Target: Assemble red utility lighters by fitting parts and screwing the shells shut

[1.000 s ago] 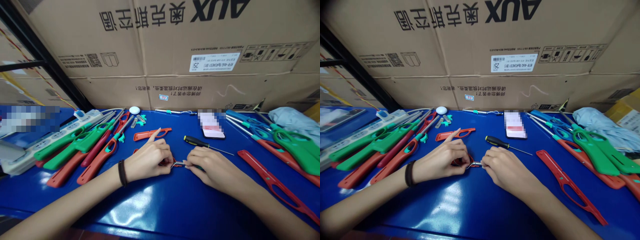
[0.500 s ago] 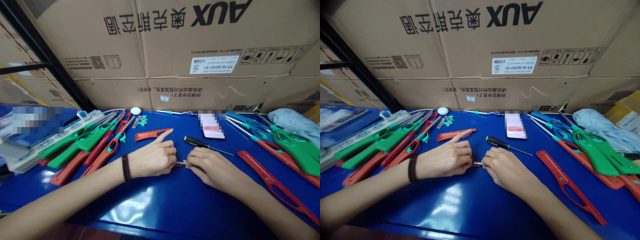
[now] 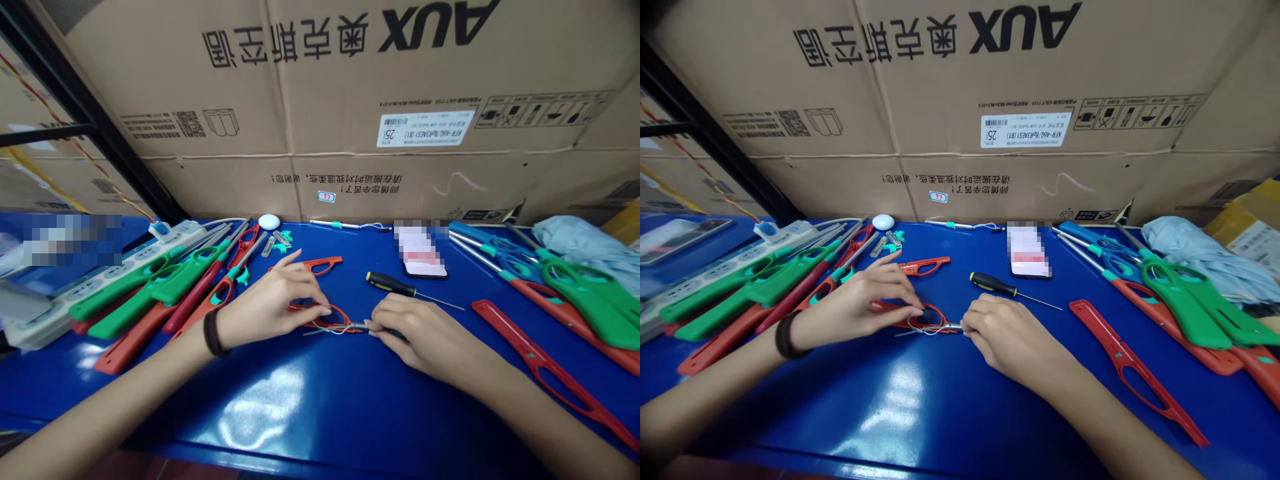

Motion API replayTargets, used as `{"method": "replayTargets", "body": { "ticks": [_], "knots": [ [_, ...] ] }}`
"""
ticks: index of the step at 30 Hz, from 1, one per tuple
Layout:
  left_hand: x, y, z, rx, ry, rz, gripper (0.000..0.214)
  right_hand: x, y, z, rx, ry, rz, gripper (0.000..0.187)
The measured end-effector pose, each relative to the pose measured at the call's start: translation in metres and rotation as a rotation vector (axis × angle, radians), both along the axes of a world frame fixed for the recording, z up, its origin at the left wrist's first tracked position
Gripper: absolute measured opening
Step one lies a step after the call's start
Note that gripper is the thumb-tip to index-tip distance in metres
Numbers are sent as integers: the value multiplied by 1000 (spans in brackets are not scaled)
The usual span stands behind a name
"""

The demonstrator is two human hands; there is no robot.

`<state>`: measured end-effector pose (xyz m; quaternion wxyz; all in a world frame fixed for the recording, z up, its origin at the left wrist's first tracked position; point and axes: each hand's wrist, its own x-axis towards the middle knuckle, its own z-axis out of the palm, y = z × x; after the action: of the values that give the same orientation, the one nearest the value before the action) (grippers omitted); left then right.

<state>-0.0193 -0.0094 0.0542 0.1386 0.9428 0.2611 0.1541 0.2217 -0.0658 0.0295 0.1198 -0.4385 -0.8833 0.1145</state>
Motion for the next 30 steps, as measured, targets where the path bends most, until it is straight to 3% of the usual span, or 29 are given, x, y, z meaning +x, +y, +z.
{"method": "replayTargets", "body": {
  "ticks": [4,11,21,25,30],
  "knots": [
    [-1,-8,-4,-80,30,-40,14,1,0,0,-22,-5,0,17],
    [9,-17,-17,-158,-53,57,9,0,1,-2,-21,13,-2,17],
    [11,-7,-19,-515,-39,183,16,0,1,-2,-26,13,15,15],
    [16,-8,-12,-510,24,213,17,1,1,-3,-10,12,9,15],
    [25,-8,-8,-439,48,151,13,0,1,-4,7,8,11,14]
  ]
}}
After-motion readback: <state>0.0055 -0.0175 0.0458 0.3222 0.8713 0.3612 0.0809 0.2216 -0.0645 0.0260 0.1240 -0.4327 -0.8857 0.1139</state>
